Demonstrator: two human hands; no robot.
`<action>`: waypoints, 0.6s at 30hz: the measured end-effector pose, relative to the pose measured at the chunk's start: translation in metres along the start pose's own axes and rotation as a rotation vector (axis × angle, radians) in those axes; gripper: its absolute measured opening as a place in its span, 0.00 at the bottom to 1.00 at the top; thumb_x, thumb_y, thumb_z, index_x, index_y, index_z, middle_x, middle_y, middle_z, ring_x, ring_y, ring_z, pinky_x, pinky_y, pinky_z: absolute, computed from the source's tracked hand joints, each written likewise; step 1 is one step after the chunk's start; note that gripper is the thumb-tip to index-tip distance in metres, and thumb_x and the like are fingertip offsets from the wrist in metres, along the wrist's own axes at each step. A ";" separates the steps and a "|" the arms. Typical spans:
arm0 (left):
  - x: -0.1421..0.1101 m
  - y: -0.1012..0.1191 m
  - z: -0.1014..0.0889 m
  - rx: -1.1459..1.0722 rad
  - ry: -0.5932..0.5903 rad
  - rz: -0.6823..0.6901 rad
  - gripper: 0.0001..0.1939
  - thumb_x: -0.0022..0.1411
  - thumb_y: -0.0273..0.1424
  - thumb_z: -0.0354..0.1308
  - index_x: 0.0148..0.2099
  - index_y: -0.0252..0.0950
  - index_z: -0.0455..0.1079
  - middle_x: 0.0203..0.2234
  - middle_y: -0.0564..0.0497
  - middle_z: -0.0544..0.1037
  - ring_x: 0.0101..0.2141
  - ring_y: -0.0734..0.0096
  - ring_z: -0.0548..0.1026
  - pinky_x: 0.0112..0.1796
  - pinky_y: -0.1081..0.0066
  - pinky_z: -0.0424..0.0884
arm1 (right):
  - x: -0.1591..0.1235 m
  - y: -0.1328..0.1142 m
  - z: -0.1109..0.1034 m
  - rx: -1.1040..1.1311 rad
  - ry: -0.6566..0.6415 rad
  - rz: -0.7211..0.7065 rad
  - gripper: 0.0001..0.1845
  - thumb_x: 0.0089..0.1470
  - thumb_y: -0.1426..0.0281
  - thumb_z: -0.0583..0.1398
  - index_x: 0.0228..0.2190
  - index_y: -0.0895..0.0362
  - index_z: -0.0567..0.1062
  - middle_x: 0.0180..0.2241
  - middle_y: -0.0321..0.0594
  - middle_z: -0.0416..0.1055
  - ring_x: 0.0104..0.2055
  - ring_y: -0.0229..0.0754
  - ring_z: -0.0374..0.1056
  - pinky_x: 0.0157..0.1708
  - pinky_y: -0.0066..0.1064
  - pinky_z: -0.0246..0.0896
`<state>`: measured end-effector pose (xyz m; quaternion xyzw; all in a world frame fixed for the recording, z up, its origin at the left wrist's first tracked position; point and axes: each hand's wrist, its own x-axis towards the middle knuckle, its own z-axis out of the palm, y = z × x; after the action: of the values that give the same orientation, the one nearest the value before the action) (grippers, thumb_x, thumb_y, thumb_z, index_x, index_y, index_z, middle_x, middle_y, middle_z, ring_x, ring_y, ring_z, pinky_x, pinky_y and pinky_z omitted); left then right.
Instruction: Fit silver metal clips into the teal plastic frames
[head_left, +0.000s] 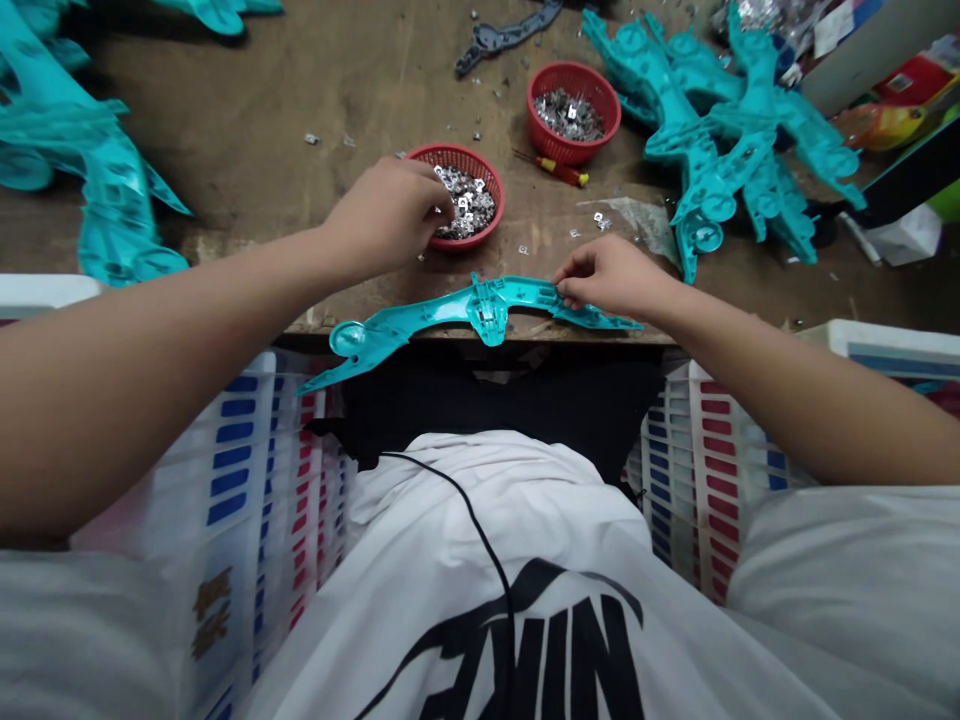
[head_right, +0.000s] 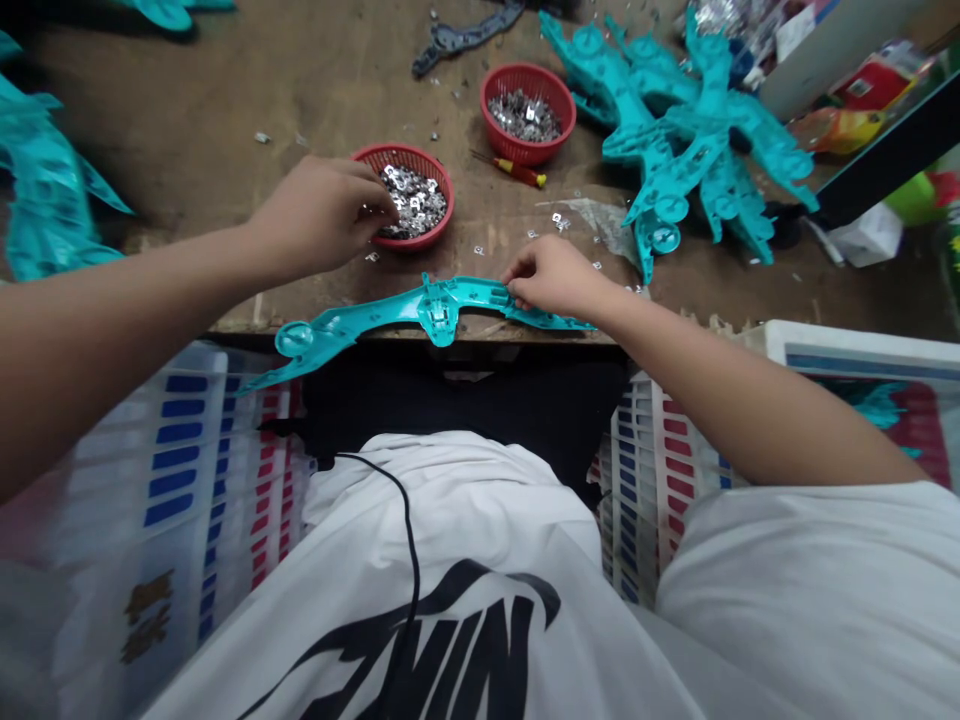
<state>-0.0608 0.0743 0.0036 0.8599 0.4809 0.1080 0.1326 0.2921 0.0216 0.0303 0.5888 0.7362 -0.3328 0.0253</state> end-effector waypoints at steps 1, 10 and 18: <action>0.000 0.001 0.000 0.002 0.015 0.001 0.20 0.82 0.36 0.57 0.57 0.41 0.93 0.66 0.41 0.91 0.67 0.42 0.86 0.75 0.42 0.81 | 0.000 0.000 0.000 -0.010 0.000 0.003 0.13 0.78 0.68 0.71 0.56 0.54 0.96 0.42 0.50 0.94 0.45 0.60 0.94 0.48 0.48 0.94; -0.018 0.046 0.016 -0.223 -0.066 0.289 0.21 0.88 0.39 0.55 0.61 0.41 0.90 0.59 0.43 0.94 0.61 0.52 0.90 0.66 0.52 0.83 | -0.002 0.004 0.009 -0.187 0.154 -0.123 0.16 0.70 0.67 0.68 0.51 0.53 0.97 0.44 0.52 0.93 0.52 0.64 0.91 0.58 0.52 0.90; -0.028 0.055 0.046 -0.223 -0.227 0.382 0.19 0.87 0.33 0.56 0.60 0.39 0.89 0.57 0.38 0.93 0.58 0.47 0.91 0.62 0.55 0.85 | 0.001 0.002 0.007 -0.133 0.154 -0.053 0.17 0.69 0.71 0.68 0.51 0.54 0.97 0.47 0.52 0.94 0.51 0.65 0.91 0.59 0.54 0.90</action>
<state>-0.0169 0.0170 -0.0234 0.9219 0.2768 0.0863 0.2569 0.2916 0.0188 0.0236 0.5900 0.7716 -0.2376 -0.0009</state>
